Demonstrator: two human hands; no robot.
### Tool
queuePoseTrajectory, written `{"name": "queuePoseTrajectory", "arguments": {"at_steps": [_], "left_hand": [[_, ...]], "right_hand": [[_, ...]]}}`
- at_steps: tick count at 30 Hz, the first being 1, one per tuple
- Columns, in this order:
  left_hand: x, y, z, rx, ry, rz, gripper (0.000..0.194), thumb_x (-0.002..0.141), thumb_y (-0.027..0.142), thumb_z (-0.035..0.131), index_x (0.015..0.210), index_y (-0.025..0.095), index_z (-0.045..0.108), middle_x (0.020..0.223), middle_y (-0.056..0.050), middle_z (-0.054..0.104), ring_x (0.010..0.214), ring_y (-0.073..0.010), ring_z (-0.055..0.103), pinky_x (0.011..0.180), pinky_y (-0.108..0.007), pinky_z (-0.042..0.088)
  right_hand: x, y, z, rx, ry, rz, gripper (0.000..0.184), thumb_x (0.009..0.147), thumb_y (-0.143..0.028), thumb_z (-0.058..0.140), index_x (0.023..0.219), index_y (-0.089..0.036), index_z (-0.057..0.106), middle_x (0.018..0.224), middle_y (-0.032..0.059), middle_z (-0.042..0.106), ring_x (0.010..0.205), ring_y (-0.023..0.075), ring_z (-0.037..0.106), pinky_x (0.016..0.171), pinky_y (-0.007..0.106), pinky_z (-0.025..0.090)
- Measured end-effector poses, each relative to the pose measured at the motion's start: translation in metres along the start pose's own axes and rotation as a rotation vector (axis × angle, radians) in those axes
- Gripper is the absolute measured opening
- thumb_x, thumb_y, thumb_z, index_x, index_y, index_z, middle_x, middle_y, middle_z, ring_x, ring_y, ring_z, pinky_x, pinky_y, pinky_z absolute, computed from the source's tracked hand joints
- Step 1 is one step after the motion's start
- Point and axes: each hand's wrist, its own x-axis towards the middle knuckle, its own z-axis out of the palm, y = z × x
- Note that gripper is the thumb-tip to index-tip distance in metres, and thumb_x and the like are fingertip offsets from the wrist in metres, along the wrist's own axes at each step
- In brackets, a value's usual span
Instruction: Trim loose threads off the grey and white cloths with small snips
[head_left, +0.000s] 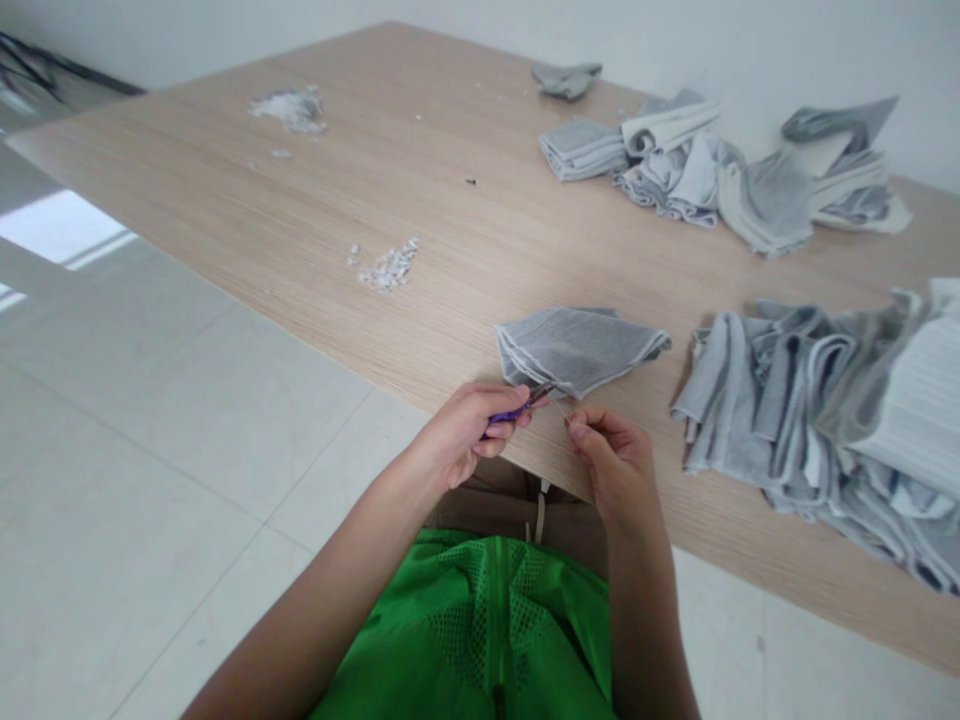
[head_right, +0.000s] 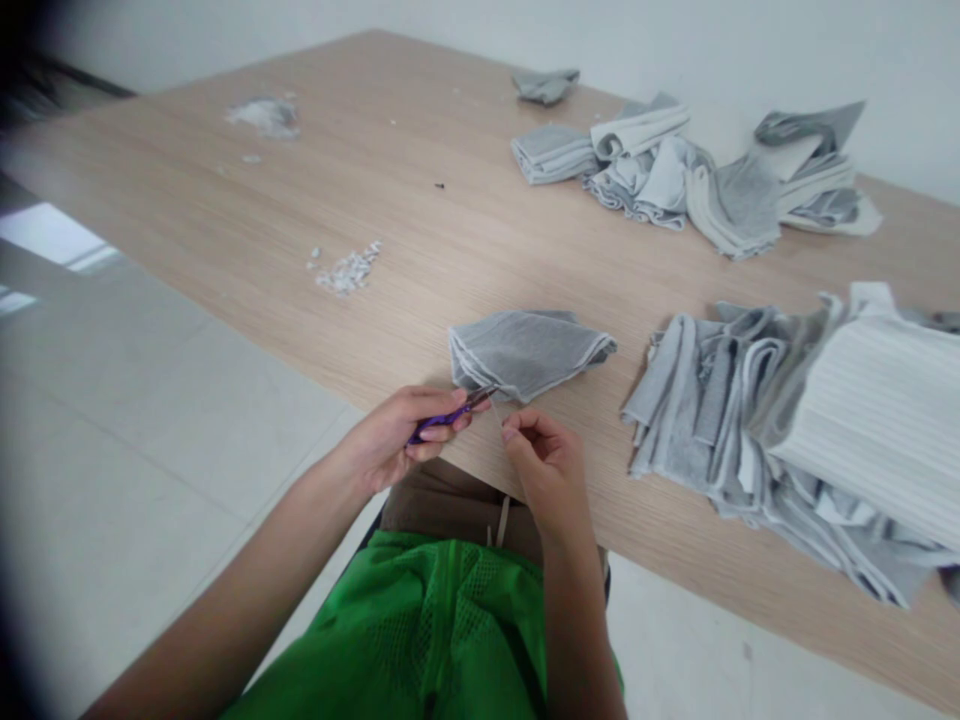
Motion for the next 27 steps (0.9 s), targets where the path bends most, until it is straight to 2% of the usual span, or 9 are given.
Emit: {"name": "queuePoseTrajectory", "arguments": {"at_steps": [7,12,17,21,24,27], "left_hand": [[-0.001,0.000,0.001,-0.003,0.043,0.007,0.024,0.075,0.027,0.074,0.088,0.006,0.072,0.068,0.000,0.049,0.046,-0.0005,0.022,0.035,-0.015,0.007],[-0.009,-0.001,0.000,0.003,0.032,0.021,0.030,0.076,0.034,0.075,0.089,0.007,0.071,0.070,0.000,0.050,0.048,-0.0013,0.023,0.036,-0.016,0.007],[-0.026,-0.013,-0.006,0.079,0.125,0.154,0.041,0.077,0.044,0.075,0.101,0.011,0.070,0.065,0.005,0.041,0.047,-0.0028,0.022,0.038,-0.018,0.008],[-0.034,-0.020,-0.013,0.259,0.191,0.294,0.049,0.084,0.052,0.066,0.116,0.015,0.066,0.056,0.009,0.030,0.045,-0.0061,0.024,0.041,-0.021,0.014],[-0.036,-0.020,-0.014,0.527,0.246,0.374,0.039,0.082,0.046,0.070,0.107,0.016,0.070,0.057,0.007,0.035,0.050,-0.0083,0.032,0.047,-0.022,0.021],[-0.037,-0.019,-0.011,0.723,0.286,0.430,0.031,0.080,0.040,0.071,0.102,0.018,0.073,0.057,0.008,0.030,0.053,-0.0091,0.031,0.052,-0.022,0.025]], "right_hand": [[0.001,0.003,-0.001,0.031,-0.002,-0.006,0.009,0.077,-0.026,0.068,0.073,-0.019,0.066,0.069,-0.0016,0.056,0.062,0.0109,0.043,0.059,0.024,0.032],[0.000,0.005,-0.002,0.063,0.021,0.015,0.009,0.076,-0.026,0.069,0.073,-0.019,0.067,0.069,-0.0012,0.056,0.063,0.0112,0.044,0.059,0.024,0.033],[-0.002,0.007,-0.004,0.071,0.083,-0.021,0.009,0.077,-0.028,0.069,0.074,-0.019,0.068,0.074,0.0003,0.059,0.066,0.0121,0.048,0.063,0.025,0.037],[-0.005,0.009,-0.006,0.005,0.116,-0.059,0.009,0.078,-0.027,0.068,0.075,-0.019,0.067,0.071,0.0000,0.058,0.065,0.0122,0.047,0.060,0.025,0.036],[-0.007,0.009,-0.008,-0.016,0.123,-0.059,0.010,0.079,-0.028,0.068,0.076,-0.019,0.068,0.070,-0.0005,0.058,0.064,0.0117,0.047,0.059,0.024,0.035],[-0.008,0.007,-0.011,-0.046,0.156,-0.054,0.010,0.079,-0.028,0.068,0.076,-0.018,0.068,0.071,-0.0004,0.059,0.065,0.0120,0.048,0.061,0.025,0.036]]}}
